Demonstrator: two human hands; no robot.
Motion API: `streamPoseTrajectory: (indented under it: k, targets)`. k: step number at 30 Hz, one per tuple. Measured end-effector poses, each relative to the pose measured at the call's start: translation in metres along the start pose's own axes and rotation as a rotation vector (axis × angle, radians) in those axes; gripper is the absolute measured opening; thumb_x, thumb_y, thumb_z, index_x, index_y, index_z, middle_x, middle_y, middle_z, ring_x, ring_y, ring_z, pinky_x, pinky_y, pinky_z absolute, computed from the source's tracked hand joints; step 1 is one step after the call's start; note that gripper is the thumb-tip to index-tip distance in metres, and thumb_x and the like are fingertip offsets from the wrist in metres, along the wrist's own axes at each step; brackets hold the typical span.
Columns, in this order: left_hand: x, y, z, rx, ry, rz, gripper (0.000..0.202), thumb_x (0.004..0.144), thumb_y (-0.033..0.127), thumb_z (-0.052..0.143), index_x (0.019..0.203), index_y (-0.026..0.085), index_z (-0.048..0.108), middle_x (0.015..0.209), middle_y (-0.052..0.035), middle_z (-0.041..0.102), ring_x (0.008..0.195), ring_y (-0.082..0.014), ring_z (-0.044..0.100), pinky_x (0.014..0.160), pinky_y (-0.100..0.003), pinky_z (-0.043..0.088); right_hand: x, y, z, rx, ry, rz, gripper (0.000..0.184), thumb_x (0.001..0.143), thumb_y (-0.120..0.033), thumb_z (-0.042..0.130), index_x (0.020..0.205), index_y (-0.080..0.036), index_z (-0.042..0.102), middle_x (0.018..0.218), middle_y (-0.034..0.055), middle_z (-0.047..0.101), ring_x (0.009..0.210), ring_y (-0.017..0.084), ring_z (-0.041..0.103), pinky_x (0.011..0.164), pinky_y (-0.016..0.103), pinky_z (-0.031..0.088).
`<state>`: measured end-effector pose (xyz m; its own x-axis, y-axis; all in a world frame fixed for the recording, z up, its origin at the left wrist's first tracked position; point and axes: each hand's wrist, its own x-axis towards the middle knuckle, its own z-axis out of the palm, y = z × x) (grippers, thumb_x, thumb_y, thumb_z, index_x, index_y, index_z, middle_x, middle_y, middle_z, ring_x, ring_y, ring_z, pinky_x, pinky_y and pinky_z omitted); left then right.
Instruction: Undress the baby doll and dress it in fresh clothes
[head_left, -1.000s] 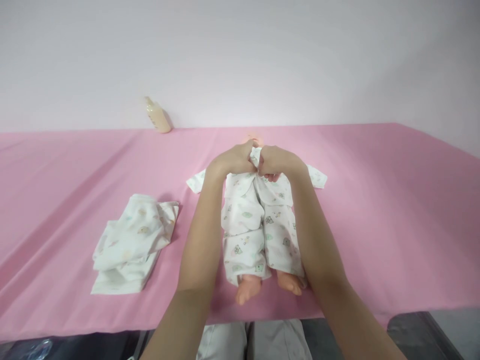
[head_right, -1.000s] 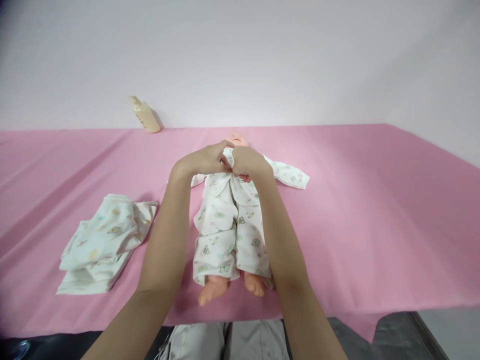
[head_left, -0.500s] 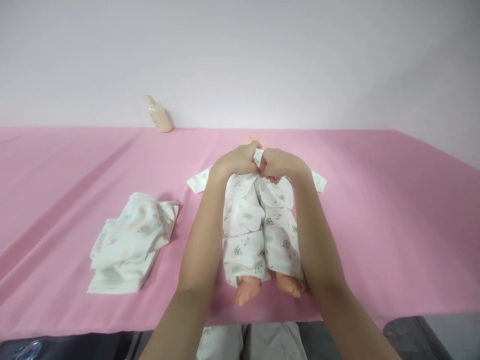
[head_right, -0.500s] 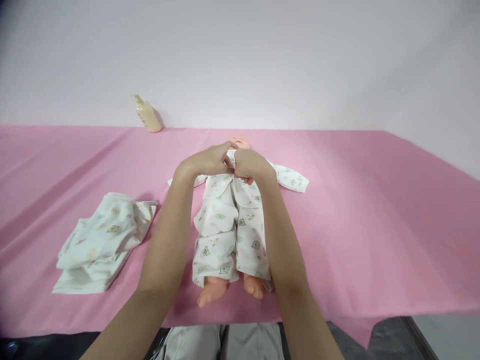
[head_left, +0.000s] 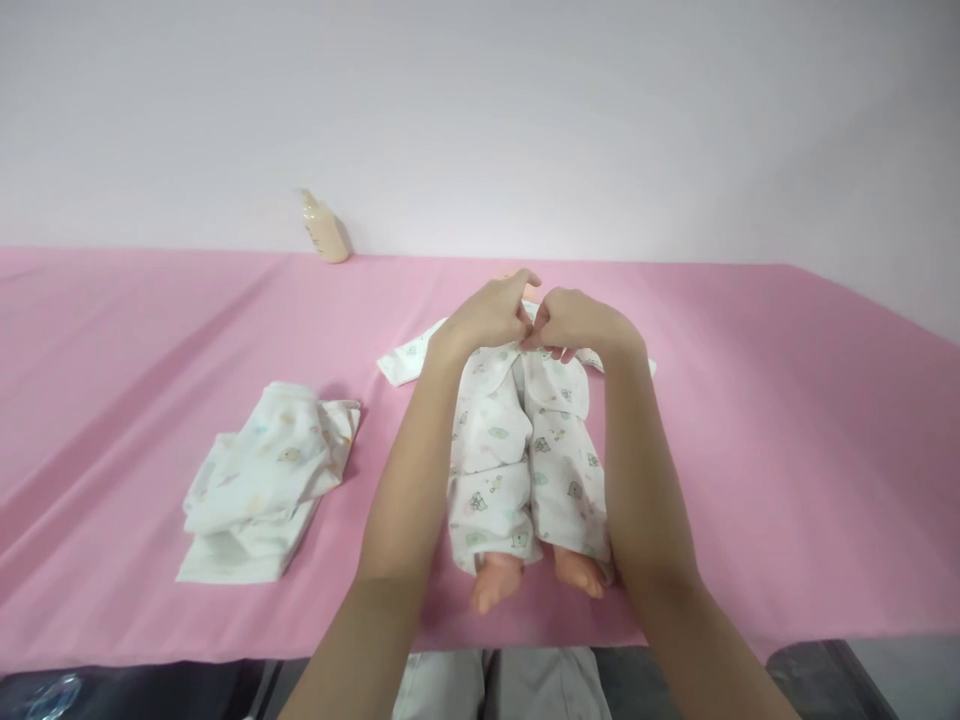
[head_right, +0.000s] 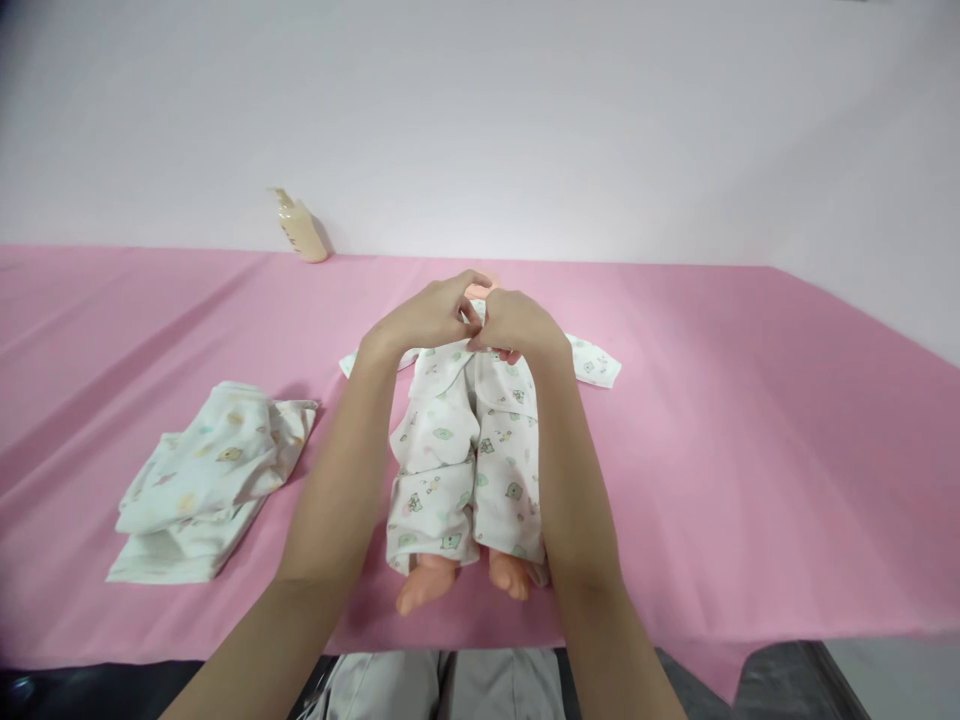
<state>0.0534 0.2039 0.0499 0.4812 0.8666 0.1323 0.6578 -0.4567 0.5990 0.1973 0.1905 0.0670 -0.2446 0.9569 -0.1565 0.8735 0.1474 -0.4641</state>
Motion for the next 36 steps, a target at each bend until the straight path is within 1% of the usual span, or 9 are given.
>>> streamPoseTrajectory:
  k: [8,14,21,23,24,27,29,32,36]
  targets:
    - [0.001,0.003,0.005,0.100,0.016,-0.134,0.045,0.079,0.021,0.057,0.123,0.019,0.045,0.109,-0.0092,0.062,0.092,-0.0195,0.061,0.076,-0.028,0.044,0.003,-0.001,0.003,-0.204,0.071,0.050,0.010,0.074,-0.008,0.054,0.080,-0.015,0.059,0.066,0.0064,0.063,0.065,0.022,0.064,0.068,0.035,0.051]
    - [0.006,0.006,0.009,0.275,-0.122,-0.256,0.046,0.074,0.033,0.068,0.114,0.019,0.052,0.113,-0.0095,0.061,0.095,-0.0252,0.060,0.077,-0.031,0.045,0.002,0.002,0.000,-0.274,0.172,0.154,0.014,0.074,-0.008,0.050,0.084,-0.014,0.058,0.078,0.0096,0.064,0.078,0.024,0.065,0.073,0.037,0.050]
    - [0.006,-0.021,0.000,0.121,-0.033,-0.169,0.054,0.074,0.013,0.059,0.126,0.020,0.048,0.107,-0.0073,0.064,0.090,-0.0204,0.062,0.079,-0.029,0.048,0.001,0.028,-0.012,0.119,0.034,0.037,0.006,0.077,-0.018,0.060,0.082,-0.014,0.062,0.075,0.0075,0.065,0.070,0.017,0.063,0.067,0.029,0.051]
    - [-0.003,-0.042,-0.014,0.100,0.208,-0.251,0.051,0.075,0.009,0.054,0.124,0.021,0.050,0.101,-0.0065,0.064,0.090,-0.0212,0.062,0.082,-0.033,0.049,-0.003,0.059,-0.021,0.246,0.307,0.227,0.007,0.077,-0.016,0.060,0.082,-0.012,0.063,0.076,0.0090,0.064,0.075,0.019,0.064,0.070,0.031,0.051]
    - [-0.008,-0.053,-0.021,0.131,0.431,-0.344,0.047,0.076,0.008,0.050,0.121,0.019,0.051,0.101,-0.0078,0.064,0.094,-0.0233,0.061,0.086,-0.038,0.048,-0.006,0.076,-0.026,0.246,0.563,0.430,0.008,0.076,-0.014,0.059,0.083,-0.012,0.063,0.079,0.0110,0.065,0.078,0.021,0.064,0.073,0.035,0.051]
    - [-0.022,-0.074,-0.042,0.232,1.023,-0.545,0.045,0.077,0.003,0.045,0.119,0.017,0.049,0.110,-0.0135,0.059,0.112,-0.0312,0.052,0.095,-0.051,0.042,-0.018,0.114,-0.040,0.172,0.905,0.697,0.035,0.079,-0.002,0.044,0.111,-0.006,0.058,0.113,0.0254,0.057,0.109,0.034,0.056,0.085,0.051,0.044]
    - [-0.024,-0.076,-0.049,0.238,1.120,-0.486,0.045,0.077,0.004,0.048,0.120,0.018,0.048,0.117,-0.0137,0.056,0.118,-0.0312,0.048,0.099,-0.052,0.040,-0.021,0.120,-0.046,0.152,0.996,0.690,0.040,0.082,-0.003,0.043,0.121,-0.008,0.052,0.125,0.0245,0.050,0.118,0.032,0.050,0.092,0.049,0.040]
    - [-0.011,-0.066,-0.041,0.202,0.963,-0.313,0.040,0.083,0.015,0.049,0.123,0.018,0.048,0.122,-0.0121,0.055,0.118,-0.0269,0.050,0.103,-0.046,0.038,-0.005,0.104,-0.042,0.158,1.001,0.500,0.035,0.084,-0.010,0.047,0.119,-0.011,0.053,0.122,0.0167,0.056,0.113,0.024,0.054,0.095,0.039,0.042]
    - [0.021,-0.056,0.007,0.184,0.559,-0.184,0.046,0.093,0.033,0.036,0.134,0.013,0.041,0.140,-0.0132,0.046,0.132,-0.0242,0.040,0.112,-0.040,0.029,0.049,0.068,0.000,0.117,0.787,0.052,0.034,0.089,-0.015,0.040,0.120,-0.010,0.053,0.120,0.0150,0.059,0.112,0.024,0.056,0.099,0.041,0.040]
